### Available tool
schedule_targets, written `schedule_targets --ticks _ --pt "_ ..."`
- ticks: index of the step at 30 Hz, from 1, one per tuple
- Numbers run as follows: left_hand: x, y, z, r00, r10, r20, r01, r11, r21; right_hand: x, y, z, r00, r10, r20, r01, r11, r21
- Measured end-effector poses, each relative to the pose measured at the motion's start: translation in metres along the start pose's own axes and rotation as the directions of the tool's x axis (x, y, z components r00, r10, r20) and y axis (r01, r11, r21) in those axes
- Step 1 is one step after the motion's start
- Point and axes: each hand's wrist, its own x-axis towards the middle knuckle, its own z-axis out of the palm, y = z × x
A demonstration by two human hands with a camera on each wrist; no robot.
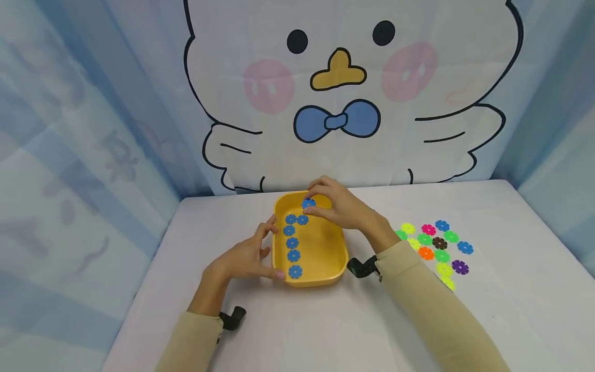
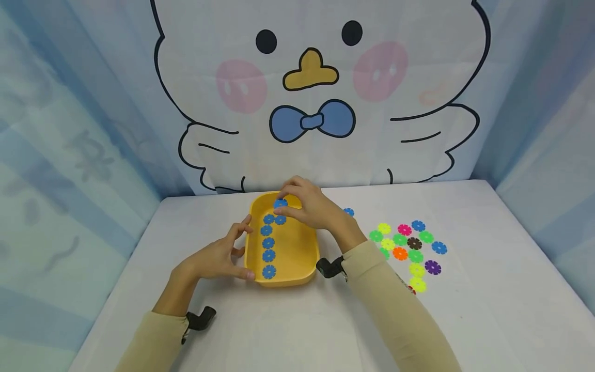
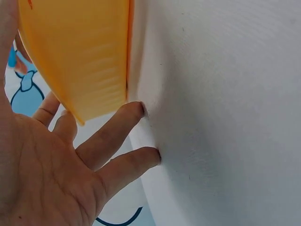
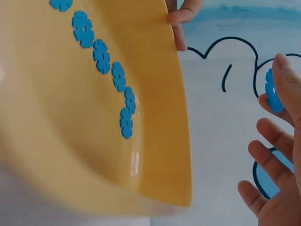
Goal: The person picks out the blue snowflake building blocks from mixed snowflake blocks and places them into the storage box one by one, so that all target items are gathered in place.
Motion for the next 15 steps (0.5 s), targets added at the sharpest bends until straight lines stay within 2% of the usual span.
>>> schedule_targets --ticks 8,15 --pt "0.000 0.001 -0.002 1.000 0.001 0.004 -0.001 1.000 0.005 0.015 -0.004 0.014 0.999 0.015 0.037 -0.016 0.999 0.040" --pt "-0.001 0.001 -0.001 1.000 0.010 0.000 -0.010 1.000 0.007 0.022 0.006 0.033 0.985 0.127 0.114 -0.129 0.991 0.017"
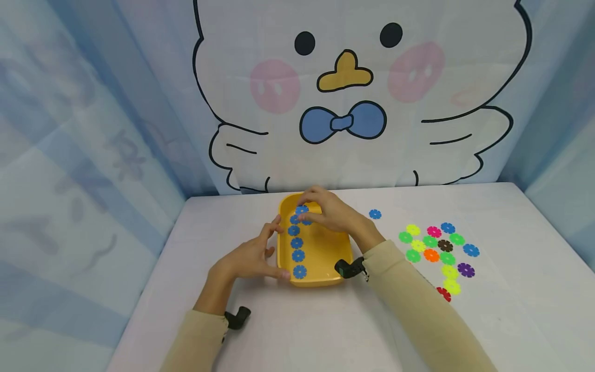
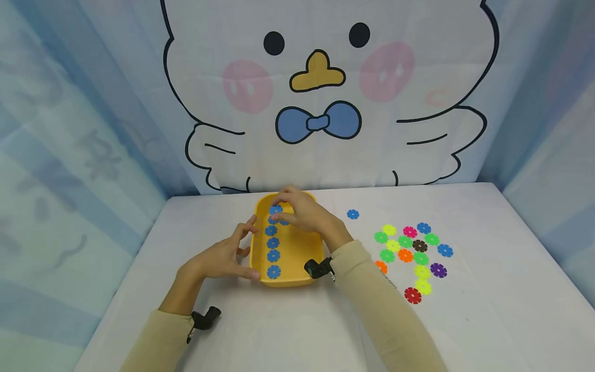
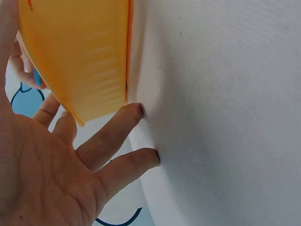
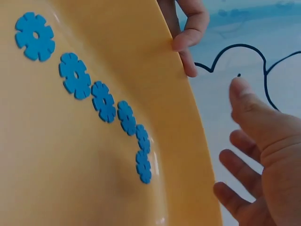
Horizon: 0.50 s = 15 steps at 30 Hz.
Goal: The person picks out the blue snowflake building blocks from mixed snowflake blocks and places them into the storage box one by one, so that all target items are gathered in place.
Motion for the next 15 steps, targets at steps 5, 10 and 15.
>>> schedule_targets --ticks 5,10,15 --pt "-0.002 -0.001 -0.001 1.000 -0.007 -0.002 0.006 1.000 -0.011 0.007 0.004 0.010 0.997 0.056 0.056 -0.056 0.998 -0.013" --pt "0.000 -0.001 0.000 1.000 -0.018 0.005 0.018 1.000 0.001 0.011 0.006 0.017 0.986 0.127 0.106 -0.123 0.991 -0.044" --pt "0.000 0.000 -0.001 0.999 -0.032 -0.002 0.032 0.999 0.014 0.014 0.006 0.020 0.977 0.170 0.127 -0.157 0.982 -0.103"
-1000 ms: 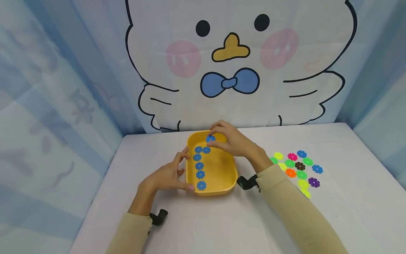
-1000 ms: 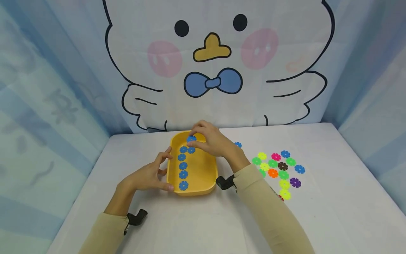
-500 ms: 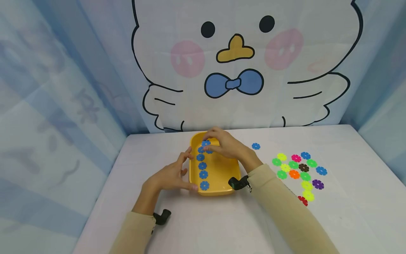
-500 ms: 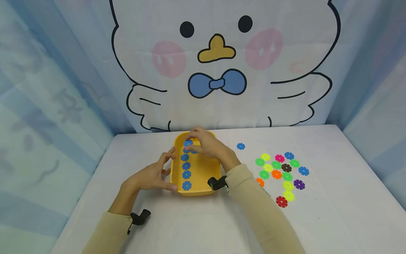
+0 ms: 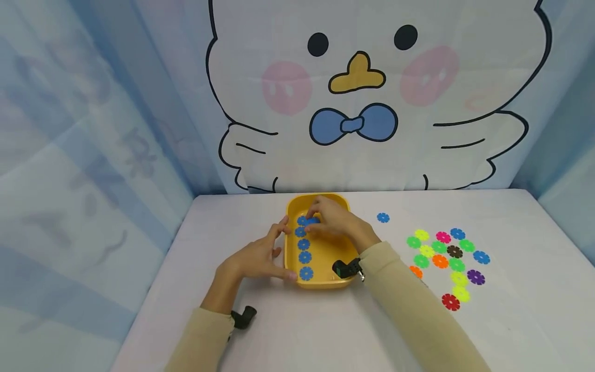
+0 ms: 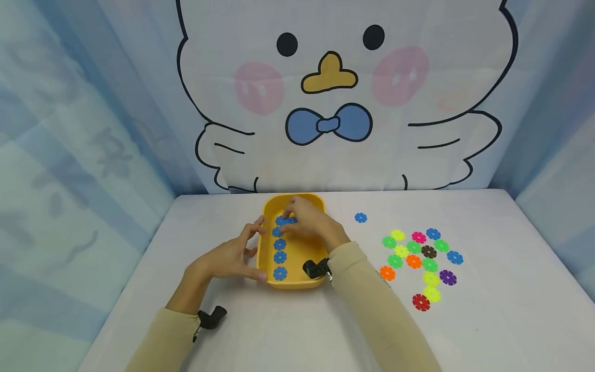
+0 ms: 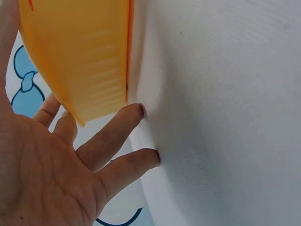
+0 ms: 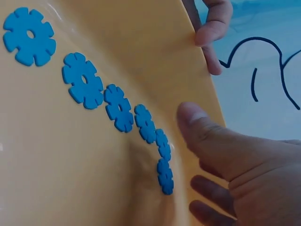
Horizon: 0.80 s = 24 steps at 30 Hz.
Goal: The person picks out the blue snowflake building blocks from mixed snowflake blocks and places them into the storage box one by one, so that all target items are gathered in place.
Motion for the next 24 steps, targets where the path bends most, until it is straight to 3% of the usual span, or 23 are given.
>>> schedule_targets --ticks 11,24 --pt "-0.0012 0.0005 0.0000 1.000 0.020 -0.001 -0.020 1.000 -0.018 -0.0001 0.0000 0.0051 0.994 0.039 0.103 -0.029 0.995 -0.097" --pt "0.0001 -0.0012 0.0013 1.000 -0.002 -0.004 0.002 1.000 -0.010 0.0006 -0.0010 0.0079 0.991 0.079 0.111 -0.066 0.991 -0.118"
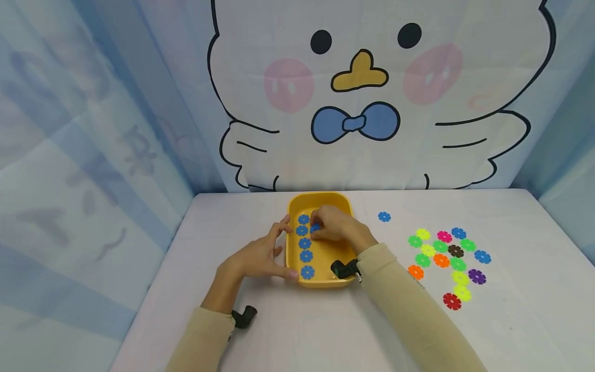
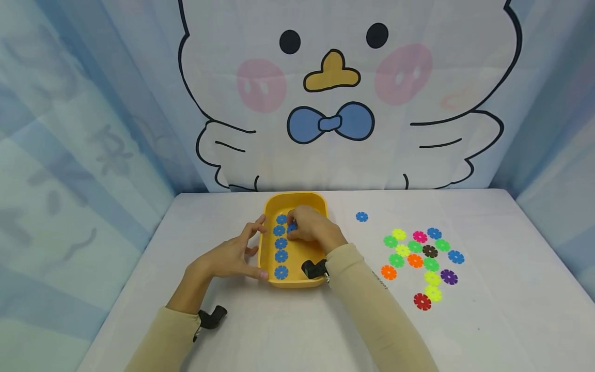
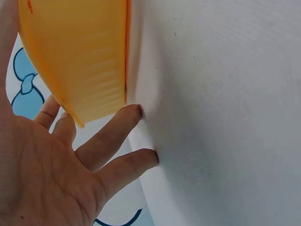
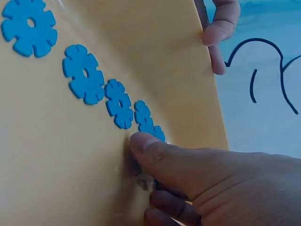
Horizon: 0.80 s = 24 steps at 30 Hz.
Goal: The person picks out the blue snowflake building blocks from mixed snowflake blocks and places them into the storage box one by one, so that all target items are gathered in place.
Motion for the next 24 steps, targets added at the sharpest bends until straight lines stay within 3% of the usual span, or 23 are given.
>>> schedule_targets --ticks 10,16,20,24 --pt "0.000 0.003 0.000 1.000 -0.013 -0.004 0.013 1.000 0.001 -0.002 -0.002 -0.001 0.999 0.026 0.018 -0.026 1.000 -0.010" --pt "0.003 0.005 0.002 1.000 -0.003 -0.009 0.003 1.000 -0.009 -0.012 -0.005 -0.013 0.997 0.057 0.050 -0.056 0.998 -0.021" --pt "0.001 0.003 0.003 1.000 0.000 -0.009 -0.001 1.000 -0.026 -0.022 -0.011 -0.023 0.998 0.022 0.065 -0.020 1.000 -0.024" --pt "0.000 0.001 0.001 1.000 0.011 -0.015 -0.011 1.000 -0.016 -0.036 -0.013 -0.033 0.999 -0.045 0.030 0.046 0.999 -0.013"
